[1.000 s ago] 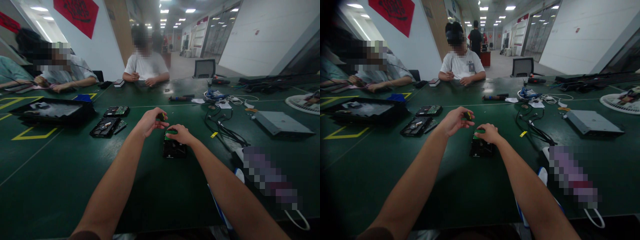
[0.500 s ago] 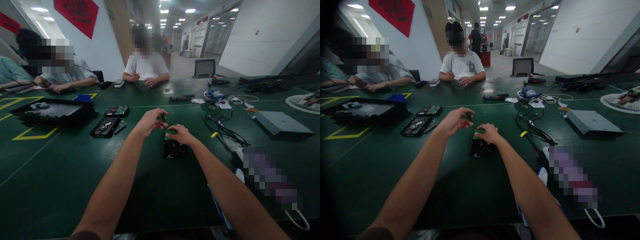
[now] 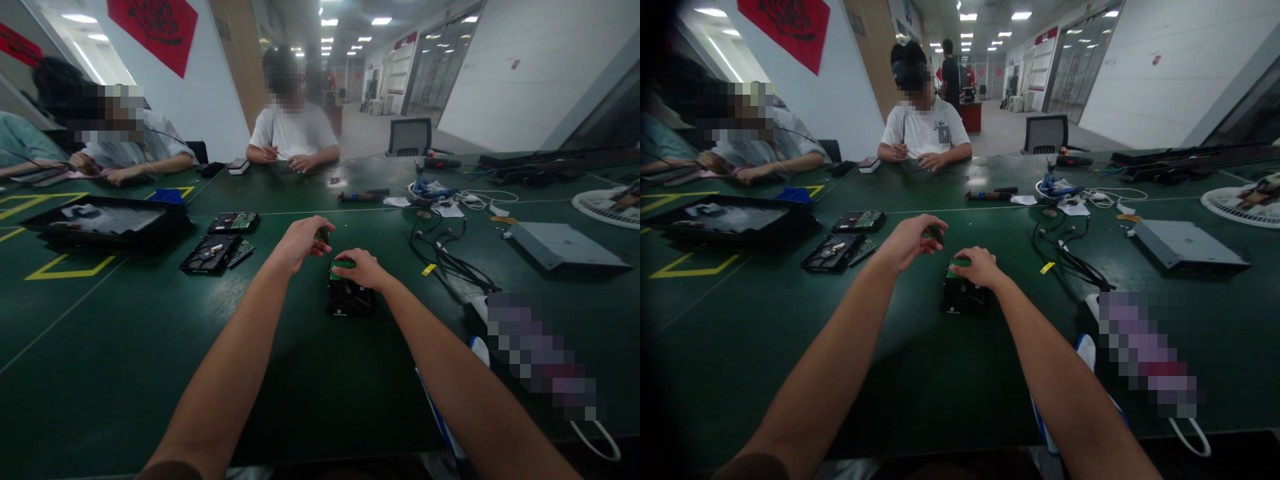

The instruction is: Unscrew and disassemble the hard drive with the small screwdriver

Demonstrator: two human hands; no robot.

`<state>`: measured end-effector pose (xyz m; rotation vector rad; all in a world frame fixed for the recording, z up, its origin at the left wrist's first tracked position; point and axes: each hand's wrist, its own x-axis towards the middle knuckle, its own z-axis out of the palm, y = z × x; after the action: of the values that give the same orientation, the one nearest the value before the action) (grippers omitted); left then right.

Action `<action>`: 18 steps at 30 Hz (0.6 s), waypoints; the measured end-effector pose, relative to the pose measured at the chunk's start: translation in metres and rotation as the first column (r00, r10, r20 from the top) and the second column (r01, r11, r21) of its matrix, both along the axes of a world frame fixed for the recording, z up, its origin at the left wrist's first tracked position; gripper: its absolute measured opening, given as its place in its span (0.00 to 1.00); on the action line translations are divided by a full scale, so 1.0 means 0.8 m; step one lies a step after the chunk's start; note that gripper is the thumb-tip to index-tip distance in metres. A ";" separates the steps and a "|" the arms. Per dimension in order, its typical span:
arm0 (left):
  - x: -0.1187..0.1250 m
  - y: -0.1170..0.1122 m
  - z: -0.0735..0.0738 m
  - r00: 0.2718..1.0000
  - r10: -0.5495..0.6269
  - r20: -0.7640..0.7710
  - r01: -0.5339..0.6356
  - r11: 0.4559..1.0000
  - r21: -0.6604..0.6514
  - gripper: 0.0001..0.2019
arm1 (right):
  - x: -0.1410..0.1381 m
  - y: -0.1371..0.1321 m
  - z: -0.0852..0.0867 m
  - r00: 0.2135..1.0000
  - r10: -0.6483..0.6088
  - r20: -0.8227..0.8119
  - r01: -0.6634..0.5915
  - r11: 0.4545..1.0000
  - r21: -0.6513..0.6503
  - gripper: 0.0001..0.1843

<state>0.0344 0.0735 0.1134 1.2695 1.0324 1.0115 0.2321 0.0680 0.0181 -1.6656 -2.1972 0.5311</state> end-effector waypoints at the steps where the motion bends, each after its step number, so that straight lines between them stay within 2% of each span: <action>1: 0.001 -0.001 0.001 1.000 0.002 0.000 -0.002 1.000 0.000 0.11 | 0.000 0.000 0.001 1.000 -0.001 0.002 0.001 1.000 -0.001 0.23; 7: 0.007 -0.005 0.004 0.998 0.043 0.049 -0.041 0.998 -0.044 0.12 | -0.002 -0.002 0.004 1.000 -0.002 0.009 0.002 1.000 0.000 0.23; 14: 0.001 -0.001 -0.001 0.999 0.033 -0.042 -0.031 0.998 0.052 0.14 | -0.001 0.000 0.001 1.000 0.010 -0.003 -0.010 1.000 0.018 0.22; 18: 0.002 -0.004 0.003 1.000 -0.025 -0.003 0.025 0.999 -0.021 0.13 | 0.000 -0.001 0.001 1.000 0.013 0.002 -0.013 1.000 0.016 0.22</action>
<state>0.0358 0.0705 0.1156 1.2649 1.0245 0.9774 0.2317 0.0675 0.0187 -1.6454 -2.2086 0.5140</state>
